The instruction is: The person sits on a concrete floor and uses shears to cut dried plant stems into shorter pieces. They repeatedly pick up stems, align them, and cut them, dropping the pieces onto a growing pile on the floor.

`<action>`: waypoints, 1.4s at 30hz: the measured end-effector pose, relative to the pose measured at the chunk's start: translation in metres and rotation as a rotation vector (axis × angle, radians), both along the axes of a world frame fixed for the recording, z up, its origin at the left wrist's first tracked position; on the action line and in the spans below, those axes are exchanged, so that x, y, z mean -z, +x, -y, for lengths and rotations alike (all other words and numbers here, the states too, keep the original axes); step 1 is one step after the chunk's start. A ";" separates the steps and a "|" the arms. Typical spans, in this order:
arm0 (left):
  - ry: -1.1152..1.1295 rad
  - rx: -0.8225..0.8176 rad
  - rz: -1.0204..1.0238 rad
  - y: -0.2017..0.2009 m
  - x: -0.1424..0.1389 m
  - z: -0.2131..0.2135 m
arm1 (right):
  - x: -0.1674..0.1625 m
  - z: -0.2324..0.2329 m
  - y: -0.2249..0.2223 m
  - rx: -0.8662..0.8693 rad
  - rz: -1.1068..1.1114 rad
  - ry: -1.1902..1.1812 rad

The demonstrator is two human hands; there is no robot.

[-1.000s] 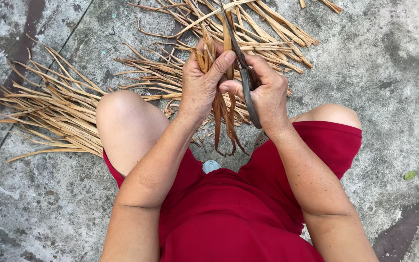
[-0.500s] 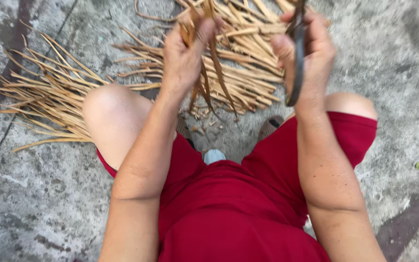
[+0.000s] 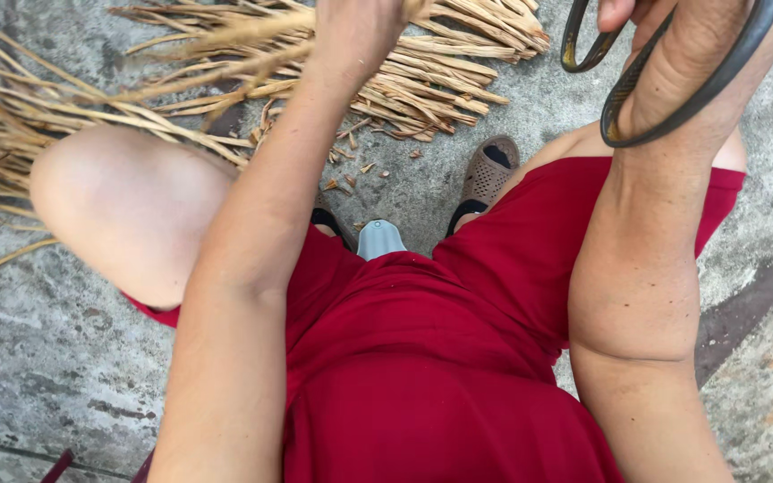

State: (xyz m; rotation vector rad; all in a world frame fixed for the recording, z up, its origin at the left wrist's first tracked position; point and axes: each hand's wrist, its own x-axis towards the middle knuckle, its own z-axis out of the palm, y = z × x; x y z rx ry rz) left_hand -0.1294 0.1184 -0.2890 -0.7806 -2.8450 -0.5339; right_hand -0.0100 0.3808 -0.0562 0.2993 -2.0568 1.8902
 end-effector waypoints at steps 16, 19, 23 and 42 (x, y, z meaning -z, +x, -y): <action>-0.201 -0.099 0.389 0.025 0.080 -0.065 | -0.030 0.004 -0.006 0.084 0.304 -0.187; -0.241 -0.148 0.417 0.025 0.082 -0.068 | -0.034 0.004 -0.008 0.090 0.329 -0.200; -0.187 -0.188 0.519 0.019 0.073 -0.063 | -0.032 0.000 -0.012 0.097 0.316 -0.200; 1.098 0.007 1.041 0.076 -0.201 -0.011 | -0.039 0.042 -0.010 0.041 0.035 -0.451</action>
